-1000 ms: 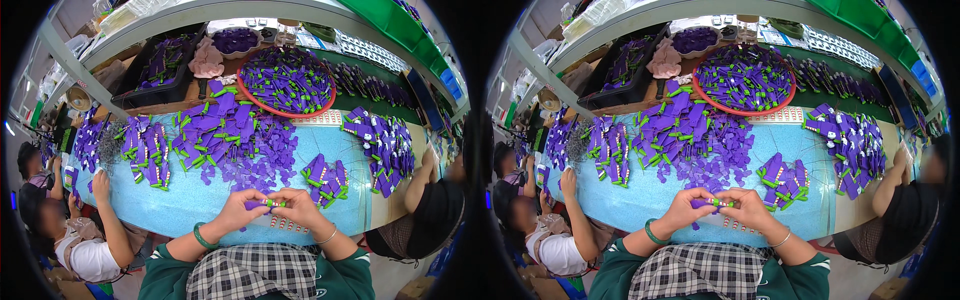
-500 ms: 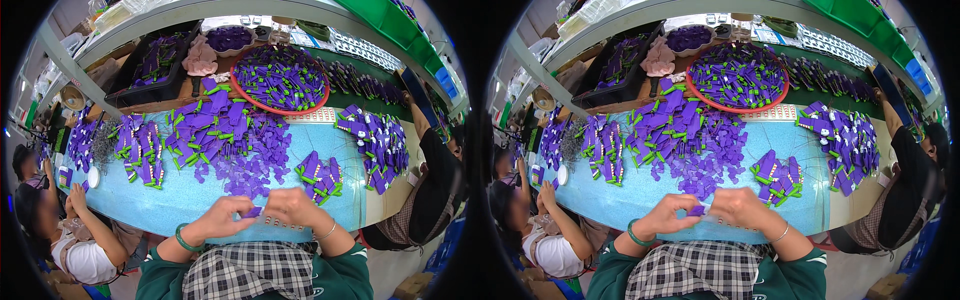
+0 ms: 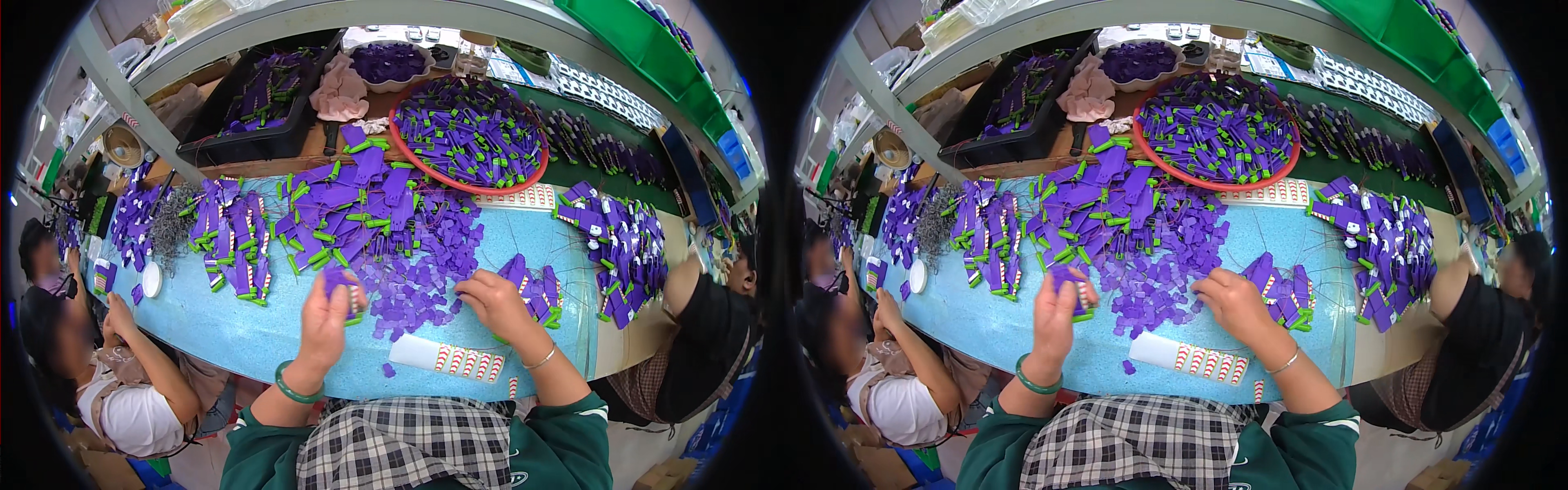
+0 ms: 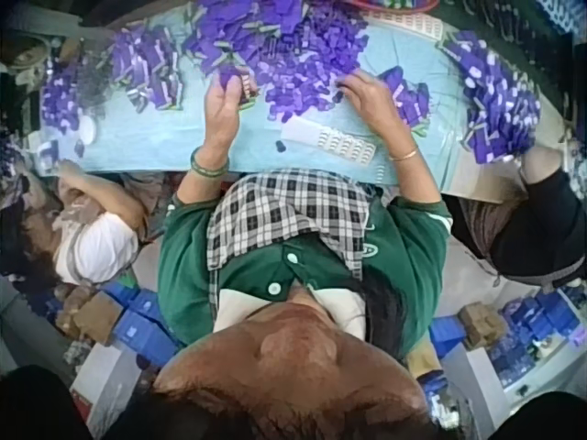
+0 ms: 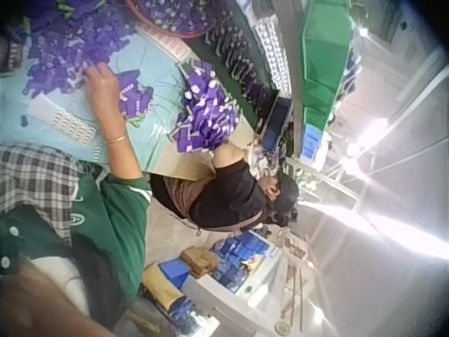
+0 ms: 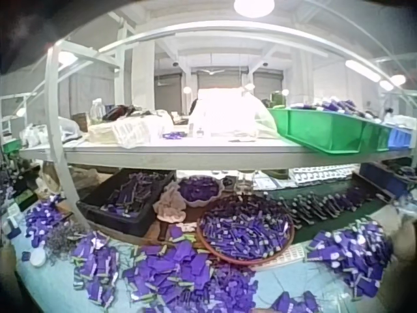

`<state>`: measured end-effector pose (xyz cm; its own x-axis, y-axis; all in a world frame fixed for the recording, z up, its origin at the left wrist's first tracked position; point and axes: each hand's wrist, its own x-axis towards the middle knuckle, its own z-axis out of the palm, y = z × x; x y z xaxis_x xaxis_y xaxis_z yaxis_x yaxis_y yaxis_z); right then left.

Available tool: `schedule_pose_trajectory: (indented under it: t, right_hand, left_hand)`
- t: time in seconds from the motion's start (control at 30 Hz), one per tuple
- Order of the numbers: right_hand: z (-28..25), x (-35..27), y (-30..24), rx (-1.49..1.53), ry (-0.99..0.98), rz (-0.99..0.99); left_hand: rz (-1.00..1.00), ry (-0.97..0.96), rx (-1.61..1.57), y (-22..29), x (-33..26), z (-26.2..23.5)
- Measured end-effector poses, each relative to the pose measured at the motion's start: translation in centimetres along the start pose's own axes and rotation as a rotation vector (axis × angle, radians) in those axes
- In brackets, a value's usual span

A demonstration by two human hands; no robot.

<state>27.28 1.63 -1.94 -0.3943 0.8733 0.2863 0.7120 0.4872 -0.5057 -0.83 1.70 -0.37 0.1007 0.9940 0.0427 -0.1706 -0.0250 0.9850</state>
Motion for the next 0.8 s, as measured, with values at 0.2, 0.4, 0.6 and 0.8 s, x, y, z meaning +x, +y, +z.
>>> schedule_pose_trajectory:
  t: [0.2, 0.4, 0.6, 0.8]
  right_hand:
    - [0.9, -1.7, -3.5, 1.164, -0.010, 0.536]
    - [2.4, -1.9, -5.8, 0.608, 0.192, 0.327]
    - [3.2, -2.1, -6.0, 0.367, 0.325, 0.152]
    - [3.3, -2.6, -6.3, 0.530, 0.142, 0.253]
  left_hand:
    - [-0.160, -0.397, 0.272, -3.3, -0.8, 3.4]
    - [0.012, -0.530, 0.498, -3.4, -1.9, 5.0]
    - [0.175, -0.537, 0.619, -3.5, -2.1, 4.8]
    - [0.224, -0.593, 0.671, -3.3, -2.2, 4.7]
